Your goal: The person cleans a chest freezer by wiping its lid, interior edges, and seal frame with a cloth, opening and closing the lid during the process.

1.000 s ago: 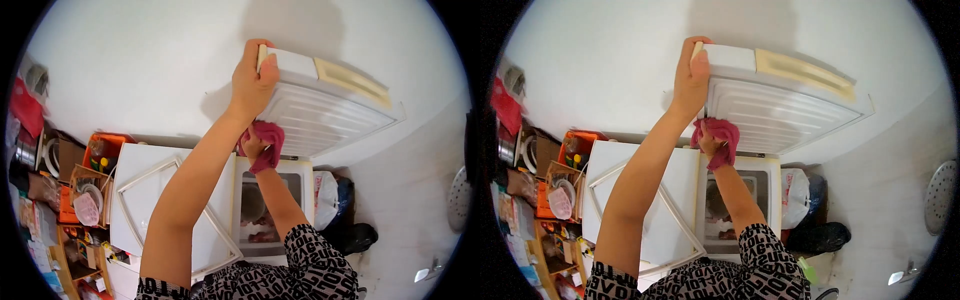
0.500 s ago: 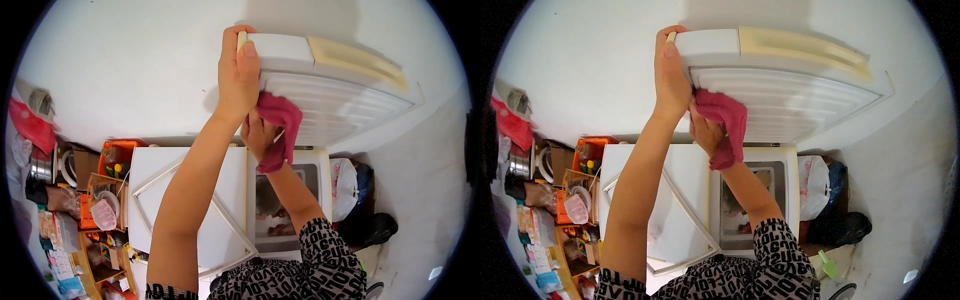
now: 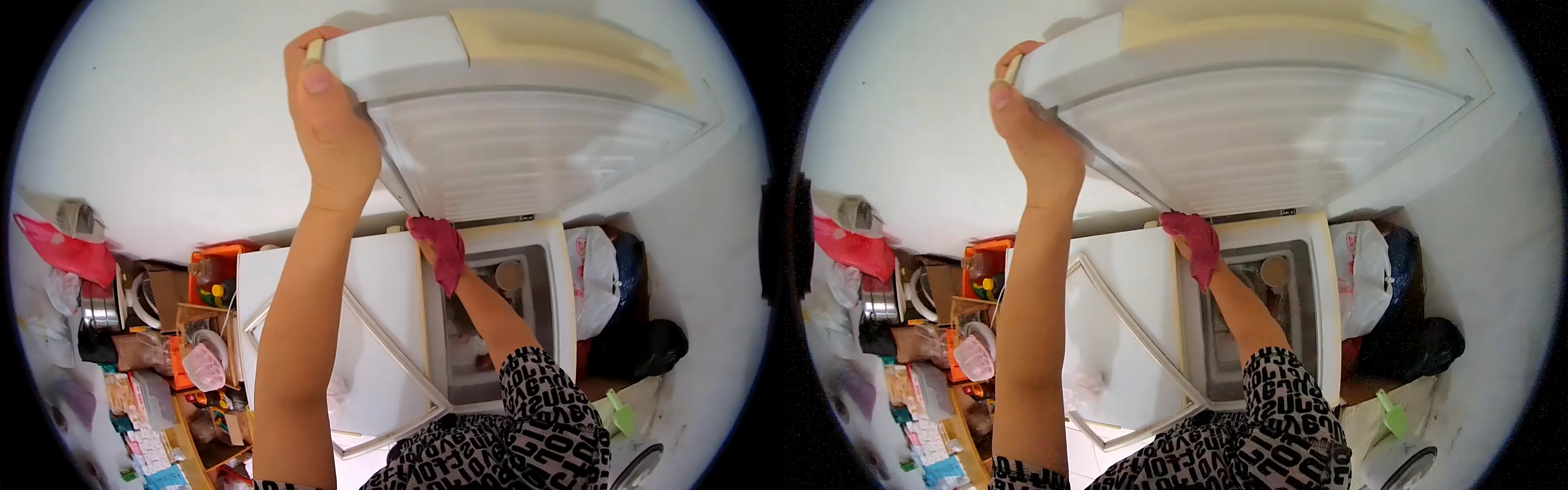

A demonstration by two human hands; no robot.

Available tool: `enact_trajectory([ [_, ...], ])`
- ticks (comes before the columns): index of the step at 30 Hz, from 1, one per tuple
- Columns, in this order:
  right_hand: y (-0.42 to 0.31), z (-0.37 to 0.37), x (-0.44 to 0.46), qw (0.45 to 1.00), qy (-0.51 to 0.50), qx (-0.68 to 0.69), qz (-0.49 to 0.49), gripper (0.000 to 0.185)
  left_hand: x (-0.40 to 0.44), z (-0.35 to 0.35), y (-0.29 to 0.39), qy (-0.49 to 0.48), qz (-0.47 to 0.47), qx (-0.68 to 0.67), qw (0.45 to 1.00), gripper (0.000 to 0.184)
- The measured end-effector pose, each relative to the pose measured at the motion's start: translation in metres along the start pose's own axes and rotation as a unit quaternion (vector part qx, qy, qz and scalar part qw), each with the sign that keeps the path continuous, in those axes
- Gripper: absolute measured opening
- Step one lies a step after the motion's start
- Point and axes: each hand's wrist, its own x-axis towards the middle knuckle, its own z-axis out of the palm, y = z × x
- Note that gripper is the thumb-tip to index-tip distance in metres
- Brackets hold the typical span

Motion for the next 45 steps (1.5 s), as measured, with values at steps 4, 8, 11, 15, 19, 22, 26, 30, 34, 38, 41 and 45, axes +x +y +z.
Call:
enact_trajectory([
  [4, 0.001, -0.01, -0.009, 0.996, -0.008, -0.079, 0.044, 0.019, 0.001, -0.003, 0.001, -0.01, 0.006, 0.033, 0.999, 0.066],
  [8, 0.015, -0.02, -0.023, 0.988, -0.069, -0.132, 0.043, 0.031, 0.0, 0.001, 0.005, 0.003, -0.011, 0.008, 1.0, 0.066],
  [11, 0.037, -0.008, -0.039, 0.97, -0.093, -0.224, -0.016, 0.041, -0.002, -0.001, 0.003, 0.005, -0.009, -0.008, 1.0, 0.067],
  [15, -0.009, 0.016, -0.033, 0.988, 0.103, -0.102, 0.047, 0.04, 0.001, -0.002, 0.0, -0.004, 0.009, 0.004, 1.0, 0.065],
  [19, -0.083, 0.054, 0.013, 0.837, 0.382, 0.304, 0.246, 0.023, 0.0, 0.0, 0.001, 0.002, 0.015, 0.002, 1.0, 0.063],
  [22, -0.045, 0.078, 0.022, 0.72, 0.45, 0.457, 0.264, 0.034, 0.002, -0.005, -0.006, 0.035, -0.002, 0.012, 0.999, 0.067],
  [26, 0.012, 0.072, 0.005, 0.581, 0.453, 0.566, 0.37, 0.028, 0.0, -0.007, -0.007, 0.027, 0.008, 0.022, 0.999, 0.066],
  [30, -0.009, 0.061, 0.02, 0.584, 0.438, 0.526, 0.436, 0.021, -0.001, -0.003, -0.007, 0.036, 0.006, 0.034, 0.999, 0.067],
  [34, -0.045, 0.054, 0.03, 0.573, 0.362, 0.621, 0.393, 0.02, 0.002, -0.004, -0.007, 0.021, 0.031, 0.04, 0.998, 0.067],
  [38, -0.07, 0.049, 0.039, 0.626, 0.392, 0.562, 0.373, 0.018, -0.001, -0.004, -0.006, 0.017, 0.017, 0.007, 1.0, 0.066],
  [41, -0.044, 0.058, 0.027, 0.669, 0.384, 0.536, 0.343, 0.015, -0.004, -0.004, 0.0, -0.049, 0.073, -0.106, 0.99, 0.064],
  [45, -0.019, 0.068, 0.024, 0.699, 0.449, 0.412, 0.374, 0.007, -0.001, -0.005, 0.001, 0.007, 0.004, 0.034, 0.999, 0.063],
])
